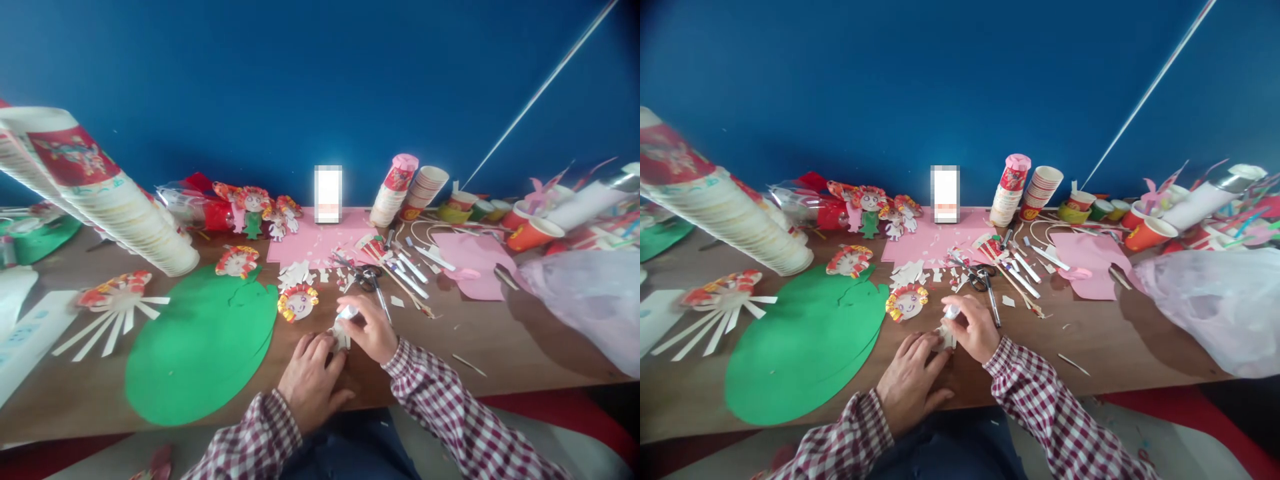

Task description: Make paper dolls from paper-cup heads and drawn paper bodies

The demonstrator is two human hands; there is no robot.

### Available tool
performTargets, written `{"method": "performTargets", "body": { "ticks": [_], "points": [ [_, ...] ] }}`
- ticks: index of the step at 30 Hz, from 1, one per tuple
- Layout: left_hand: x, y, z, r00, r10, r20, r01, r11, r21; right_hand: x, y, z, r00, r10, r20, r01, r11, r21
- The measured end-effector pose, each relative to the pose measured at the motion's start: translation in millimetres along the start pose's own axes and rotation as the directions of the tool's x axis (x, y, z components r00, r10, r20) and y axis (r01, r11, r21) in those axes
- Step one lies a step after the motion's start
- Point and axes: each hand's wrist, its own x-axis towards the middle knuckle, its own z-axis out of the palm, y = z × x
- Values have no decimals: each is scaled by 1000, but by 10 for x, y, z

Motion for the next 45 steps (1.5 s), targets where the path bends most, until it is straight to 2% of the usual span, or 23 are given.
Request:
{"method": "performTargets", "body": {
  "ticks": [2,3,5,8,10,13,15,17,20,24,27,29,31,33,37,39,41,43,45],
  "points": [
    [-6,-2,8,1000,6,1,-6,1000,0,2,-10,15,999,-19,42,20,1000,-17],
    [-9,-3,13,1000,9,1,-9,1000,-1,0,-9,22,1000,-11,27,12,1000,-25],
    [-13,-3,23,1000,16,-8,-16,1000,-2,-5,3,29,996,55,-72,-53,998,22],
    [-19,-1,41,999,30,-45,-30,1000,7,-3,32,30,955,218,-201,-167,956,243],
    [-33,-7,49,994,54,-91,-52,998,28,5,46,31,934,285,-215,-200,917,346],
    [-78,-69,38,966,138,-221,-120,988,93,14,53,36,931,305,-198,-216,901,376],
    [-119,-167,10,931,171,-321,-135,982,133,16,53,39,930,311,-197,-220,899,379],
    [-160,-307,-35,913,152,-378,-110,985,130,17,49,38,926,317,-205,-224,898,378],
    [-196,-539,-131,910,128,-395,-82,988,132,20,33,30,927,320,-195,-234,901,366],
    [-132,-753,-264,918,34,-396,95,948,304,26,5,20,935,315,-165,-243,905,350],
    [2,-836,-313,930,78,-360,54,938,343,30,-3,21,934,319,-160,-251,906,341],
    [101,-874,-324,936,89,-342,0,968,251,28,2,25,932,325,-161,-256,904,341],
    [180,-899,-333,937,14,-349,1,999,43,25,12,27,930,329,-165,-257,902,347],
    [228,-904,-346,929,-79,-361,30,990,-139,28,21,21,929,328,-173,-251,900,356],
    [253,-840,-372,873,-242,-423,95,936,-340,81,-6,-9,911,339,-236,-240,899,366],
    [264,-780,-380,832,-355,-426,104,854,-510,127,-61,-19,896,352,-272,-229,890,395],
    [283,-710,-387,819,-426,-384,80,747,-660,168,-137,-18,883,354,-307,-203,880,430],
    [298,-637,-396,833,-443,-332,51,658,-751,192,-219,-9,874,341,-347,-164,878,450],
    [297,-572,-402,864,-465,-195,50,464,-885,195,-286,2,870,319,-375,-125,880,458]
  ]
}}
